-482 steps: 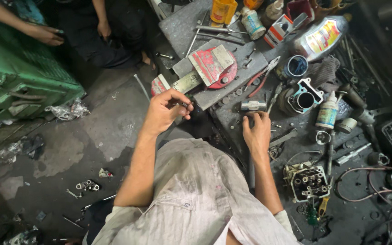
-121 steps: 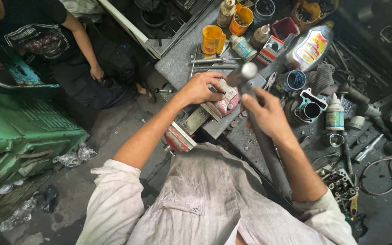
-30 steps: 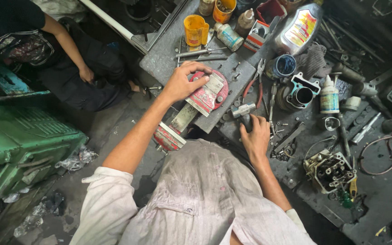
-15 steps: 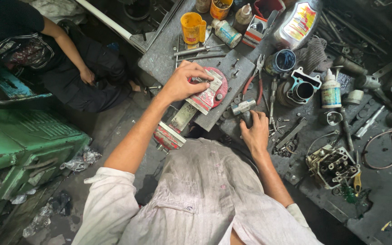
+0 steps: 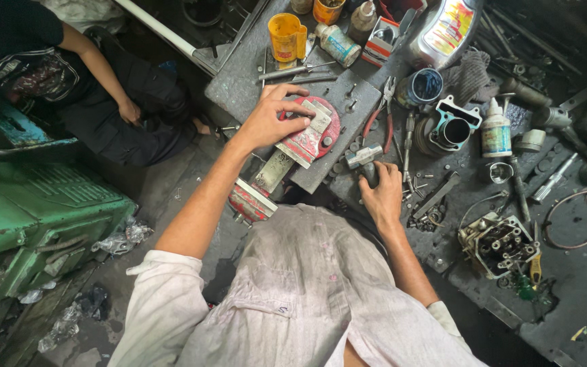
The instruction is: The person secures a small metal component in a bench vise and repeatedly strikes it with a hammer. They then remove the component and use a screwdriver to work on a larger engine block, manipulating internal parts.
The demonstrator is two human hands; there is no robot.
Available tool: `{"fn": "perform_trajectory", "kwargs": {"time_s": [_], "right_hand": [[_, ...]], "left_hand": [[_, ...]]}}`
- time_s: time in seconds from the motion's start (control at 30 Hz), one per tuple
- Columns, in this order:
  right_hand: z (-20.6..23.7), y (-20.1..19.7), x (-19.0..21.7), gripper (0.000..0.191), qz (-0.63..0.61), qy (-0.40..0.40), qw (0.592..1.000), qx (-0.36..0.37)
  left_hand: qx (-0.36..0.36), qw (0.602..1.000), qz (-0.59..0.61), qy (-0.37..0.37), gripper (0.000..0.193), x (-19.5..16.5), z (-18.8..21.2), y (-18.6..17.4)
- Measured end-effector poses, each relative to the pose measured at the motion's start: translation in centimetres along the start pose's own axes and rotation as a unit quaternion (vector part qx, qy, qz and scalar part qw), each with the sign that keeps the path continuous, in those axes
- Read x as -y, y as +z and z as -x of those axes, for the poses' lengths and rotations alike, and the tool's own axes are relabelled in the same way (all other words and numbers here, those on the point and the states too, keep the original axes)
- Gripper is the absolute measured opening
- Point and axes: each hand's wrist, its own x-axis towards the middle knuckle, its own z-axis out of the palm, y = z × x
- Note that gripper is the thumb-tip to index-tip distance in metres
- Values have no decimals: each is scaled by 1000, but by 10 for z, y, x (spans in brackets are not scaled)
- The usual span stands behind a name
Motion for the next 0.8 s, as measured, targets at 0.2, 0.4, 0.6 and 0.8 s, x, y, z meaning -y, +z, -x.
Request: {"fn": "perform_trajectory", "kwargs": {"time_s": [0.2, 0.4, 0.6, 0.8], "right_hand": [[0, -1, 1, 47, -5, 4, 1000, 2], [0, -1, 1, 48, -8, 11, 1000, 1], [2, -1, 2, 48, -3, 0, 1000, -8], [5, 1, 4, 51, 15, 4, 1000, -16]], "left_hand": [[34, 999, 10, -26, 25, 5, -1, 0], [43, 999, -3, -13, 26, 6, -1, -1], [16, 1000, -7, -21, 26, 2, -1, -1], [16, 999, 40, -19, 27, -3, 0, -8]]}}
